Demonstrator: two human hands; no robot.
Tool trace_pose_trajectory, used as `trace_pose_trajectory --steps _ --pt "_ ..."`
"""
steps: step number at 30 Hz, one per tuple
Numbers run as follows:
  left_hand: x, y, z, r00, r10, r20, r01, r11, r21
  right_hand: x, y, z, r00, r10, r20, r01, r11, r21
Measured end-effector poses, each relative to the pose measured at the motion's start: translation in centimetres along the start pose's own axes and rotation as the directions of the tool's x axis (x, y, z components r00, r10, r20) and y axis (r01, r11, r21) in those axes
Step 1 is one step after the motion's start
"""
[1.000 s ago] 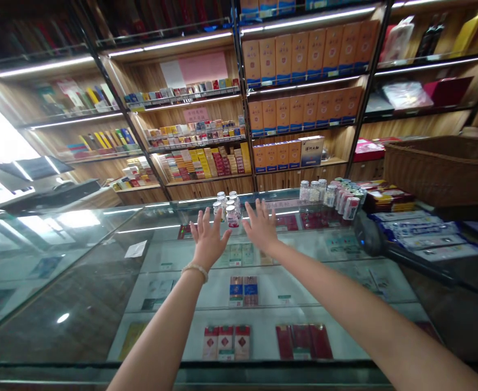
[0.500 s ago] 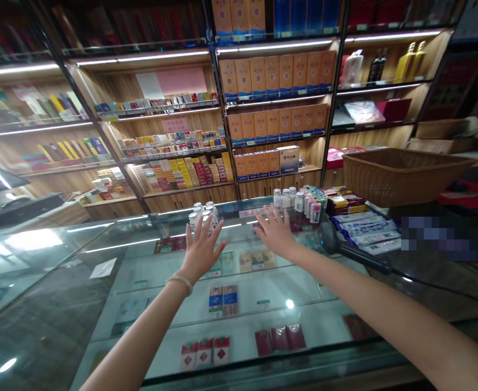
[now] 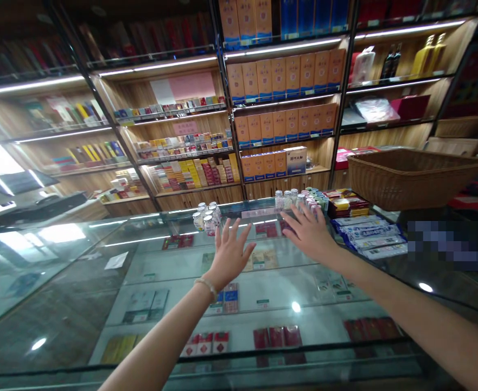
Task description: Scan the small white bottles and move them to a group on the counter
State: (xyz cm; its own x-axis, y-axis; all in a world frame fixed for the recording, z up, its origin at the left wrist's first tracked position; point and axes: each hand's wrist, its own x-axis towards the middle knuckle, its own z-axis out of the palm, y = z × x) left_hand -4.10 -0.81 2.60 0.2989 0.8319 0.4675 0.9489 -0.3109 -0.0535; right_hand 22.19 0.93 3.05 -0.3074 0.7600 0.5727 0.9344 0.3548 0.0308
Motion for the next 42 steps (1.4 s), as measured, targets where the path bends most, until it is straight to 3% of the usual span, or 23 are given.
trace_pose_trajectory --steps 7,13,19,23,26,30,32,37,42 --pt "0.8 3.5 1.9 0.997 -0.048 -0.055 0.046 0.998 -0.039 -1.5 2.6 0.2 0.998 -0.021 -0.066 0.019 0.999 -0.033" --pt "0.3 3.8 2.2 0.984 0.097 -0.151 -0.103 0.994 -0.029 -2.8 3.2 0.9 0.999 -0.012 -0.032 0.01 0.998 -0.056" --pt "-0.1 4.0 3.1 0.986 0.115 -0.118 -0.111 0.993 0.042 -3.2 3.6 0.6 0.998 0.036 0.058 -0.033 0.998 -0.06" --pt "0.6 4.2 3.0 0.95 0.291 -0.117 -0.28 0.955 0.098 -3.0 3.8 0.1 0.995 0.054 0.084 -0.05 0.998 -0.048" --pt "2.6 4.5 2.9 0.917 0.385 -0.108 -0.376 0.922 0.095 -2.9 3.7 -0.2 0.994 0.069 0.09 -0.066 0.997 -0.036" --pt "7.5 5.3 3.9 0.962 0.221 -0.157 -0.223 0.975 0.01 -2.8 3.6 -0.4 0.991 0.099 0.093 -0.097 0.995 -0.029" --pt "10.4 5.7 5.3 0.979 0.066 -0.192 -0.082 0.994 -0.075 -2.7 3.6 -0.3 0.991 0.104 0.084 -0.102 0.994 -0.027" --pt "16.4 5.9 9.9 0.947 -0.292 -0.138 0.252 0.936 -0.247 -2.6 3.8 -0.1 0.995 0.098 0.02 -0.098 0.995 -0.022" --pt "18.9 5.6 13.1 0.943 -0.327 -0.063 0.309 0.929 -0.204 -2.5 4.0 -0.1 0.996 0.086 -0.017 -0.087 0.996 -0.015"
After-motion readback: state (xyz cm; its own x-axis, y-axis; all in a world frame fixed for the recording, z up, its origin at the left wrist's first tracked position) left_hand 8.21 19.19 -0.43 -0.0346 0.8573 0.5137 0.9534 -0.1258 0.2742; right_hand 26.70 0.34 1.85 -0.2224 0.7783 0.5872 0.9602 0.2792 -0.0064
